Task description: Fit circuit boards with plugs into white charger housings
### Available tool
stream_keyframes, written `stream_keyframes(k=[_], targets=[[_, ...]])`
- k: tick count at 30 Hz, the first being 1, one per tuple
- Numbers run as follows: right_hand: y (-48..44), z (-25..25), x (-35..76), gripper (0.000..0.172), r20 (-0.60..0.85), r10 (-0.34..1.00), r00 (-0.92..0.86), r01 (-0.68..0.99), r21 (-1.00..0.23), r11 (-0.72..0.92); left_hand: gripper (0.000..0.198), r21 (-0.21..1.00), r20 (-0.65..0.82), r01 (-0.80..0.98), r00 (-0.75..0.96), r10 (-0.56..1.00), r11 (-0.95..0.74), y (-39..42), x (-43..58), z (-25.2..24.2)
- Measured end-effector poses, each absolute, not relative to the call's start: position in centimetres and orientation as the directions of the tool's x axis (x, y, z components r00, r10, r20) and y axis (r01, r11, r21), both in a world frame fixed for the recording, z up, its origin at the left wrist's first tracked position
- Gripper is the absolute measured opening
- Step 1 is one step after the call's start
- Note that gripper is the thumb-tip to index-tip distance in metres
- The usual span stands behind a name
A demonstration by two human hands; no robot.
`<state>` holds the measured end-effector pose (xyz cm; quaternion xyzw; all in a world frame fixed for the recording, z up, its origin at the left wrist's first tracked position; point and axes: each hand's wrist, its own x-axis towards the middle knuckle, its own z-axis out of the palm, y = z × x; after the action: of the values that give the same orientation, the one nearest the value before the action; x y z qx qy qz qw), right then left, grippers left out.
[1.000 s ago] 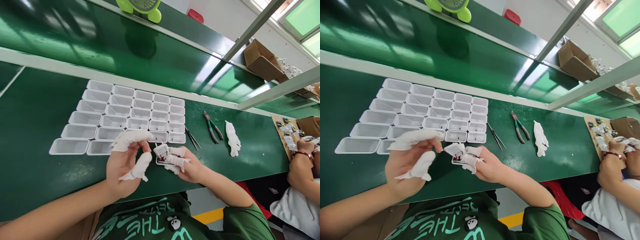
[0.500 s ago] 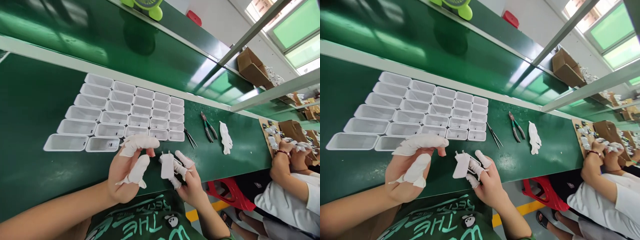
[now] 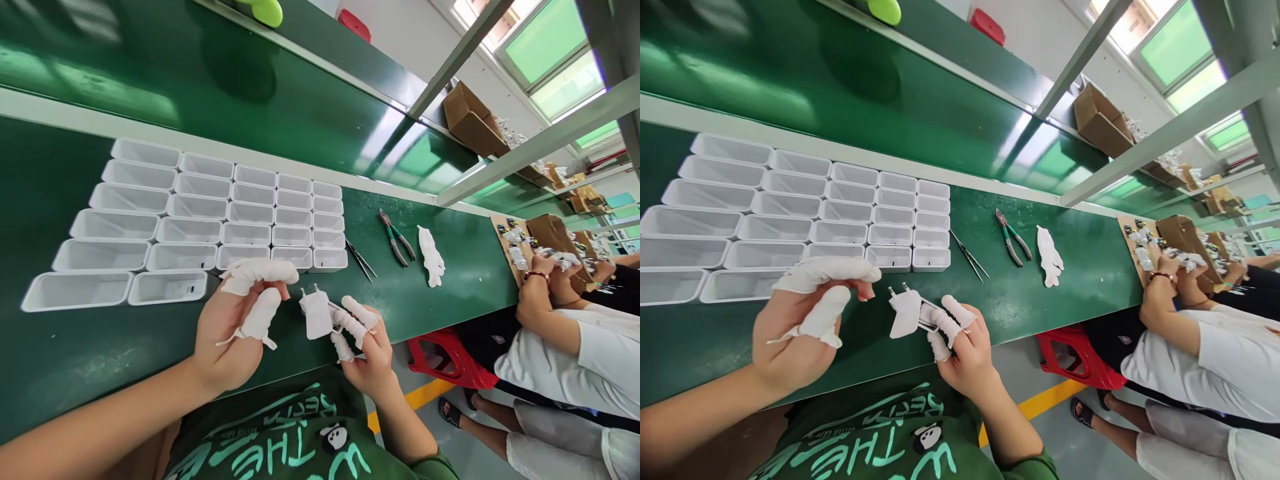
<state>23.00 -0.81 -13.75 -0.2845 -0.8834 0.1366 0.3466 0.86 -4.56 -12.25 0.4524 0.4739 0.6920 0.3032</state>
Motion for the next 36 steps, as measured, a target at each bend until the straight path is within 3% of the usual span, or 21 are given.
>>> stream_keyframes(k=[5, 11, 17, 25, 32, 36], targets=[[-0.6, -13.0, 22.6, 0.04, 0.539, 0.564, -0.625, 0.394, -0.405, 0.825, 0.021, 0.914, 0.367, -0.002, -0.421, 0.83, -0.406, -4.4, 1.0, -12.2], [-0.7, -12.9, 22.7, 0.05, 0.625, 0.545, -0.559, 0.369, -0.402, 0.838, 0.019, 0.908, 0.386, 0.021, -0.431, 0.816, -0.418, -4.3, 0.9, -11.9], [-1.3, -13.8, 22.8, 0.05, 0.597, 0.586, -0.548, 0.385, -0.442, 0.81, 0.022, 0.952, 0.294, 0.15, -0.217, 0.931, -0.266, -4.6, 0.7, -11.7], [-2.0, -13.4, 22.5, 0.056, 0.553, 0.558, -0.619, 0.382, -0.408, 0.829, 0.023, 0.959, 0.203, 0.23, -0.161, 0.966, -0.163, -4.7, 0.9, -11.9], [-2.8, -12.8, 23.2, 0.058, 0.42, 0.687, -0.593, 0.412, -0.575, 0.707, 0.026, 0.965, 0.197, 0.2, -0.135, 0.971, -0.168, -4.8, 0.9, -11.7], [-3.0, -12.6, 23.6, 0.058, 0.417, 0.747, -0.518, 0.466, -0.595, 0.655, 0.041, 0.983, 0.071, 0.175, -0.034, 0.997, -0.064, -4.8, 1.0, -12.3]])
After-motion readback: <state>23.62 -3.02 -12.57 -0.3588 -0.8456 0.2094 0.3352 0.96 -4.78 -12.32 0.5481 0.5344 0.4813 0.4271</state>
